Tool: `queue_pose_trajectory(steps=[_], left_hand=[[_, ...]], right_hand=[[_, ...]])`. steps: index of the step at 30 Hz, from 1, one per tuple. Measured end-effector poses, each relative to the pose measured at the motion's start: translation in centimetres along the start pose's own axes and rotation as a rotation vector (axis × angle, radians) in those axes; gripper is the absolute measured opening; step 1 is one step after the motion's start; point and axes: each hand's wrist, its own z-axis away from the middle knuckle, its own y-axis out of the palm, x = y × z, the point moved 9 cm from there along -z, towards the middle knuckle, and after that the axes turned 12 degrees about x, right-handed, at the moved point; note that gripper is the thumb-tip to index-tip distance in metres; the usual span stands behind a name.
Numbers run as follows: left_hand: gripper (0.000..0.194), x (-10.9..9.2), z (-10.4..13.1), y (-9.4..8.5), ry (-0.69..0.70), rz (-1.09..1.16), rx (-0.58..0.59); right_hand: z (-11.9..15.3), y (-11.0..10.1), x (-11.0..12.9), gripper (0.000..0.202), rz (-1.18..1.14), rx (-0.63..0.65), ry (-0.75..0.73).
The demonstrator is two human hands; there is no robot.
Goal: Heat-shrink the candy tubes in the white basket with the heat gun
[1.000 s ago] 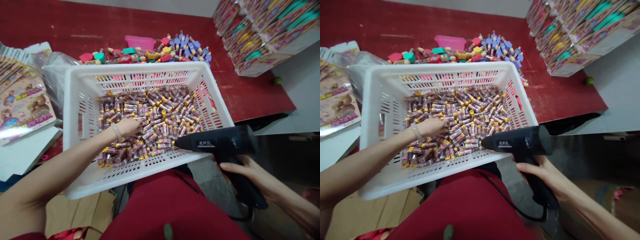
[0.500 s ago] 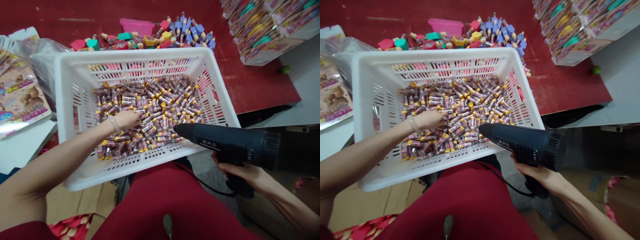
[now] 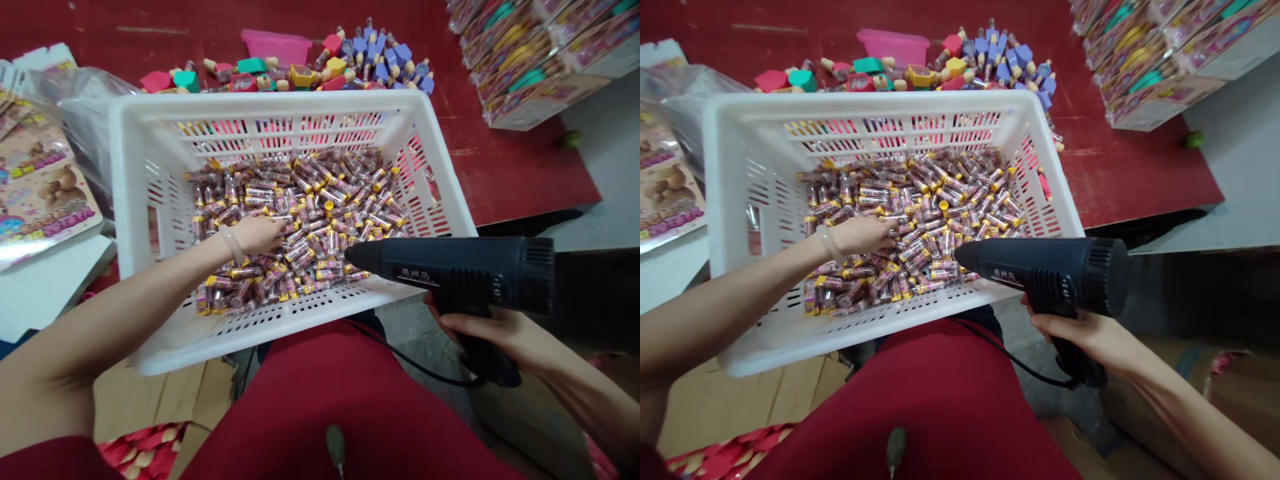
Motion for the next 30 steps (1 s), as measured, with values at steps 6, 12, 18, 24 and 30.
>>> queue_pose_trajectory(steps=[6, 12, 18, 24, 30], left_hand=[[0.042, 0.0, -0.1, 0.1, 0.017, 0.012, 0.000], [0.043, 0.1, -0.3, 0.2, 0.016, 0.035, 0.001], [0.041, 0.0, 0.0, 0.0, 0.008, 0.039, 0.003], [0.043, 0.1, 0.1, 0.0, -0.017, 0.031, 0.024], [0.041, 0.1, 0.1, -0.2, 0.020, 0.038, 0.019]], right_hand=[[-0.5, 0.1, 0.5, 0.058, -0.008, 0.039, -0.032], [-1.1, -0.3, 2.4, 0.053, -0.017, 0.041, -0.117], [-0.2, -0.6, 1.3, 0.060, 0.135, 0.159, 0.054], [1.3, -4.4, 4.0, 0.053, 0.195, -0.135, 0.003], [0.4, -2.2, 4.7, 0.055, 0.135, -0.008, 0.010]])
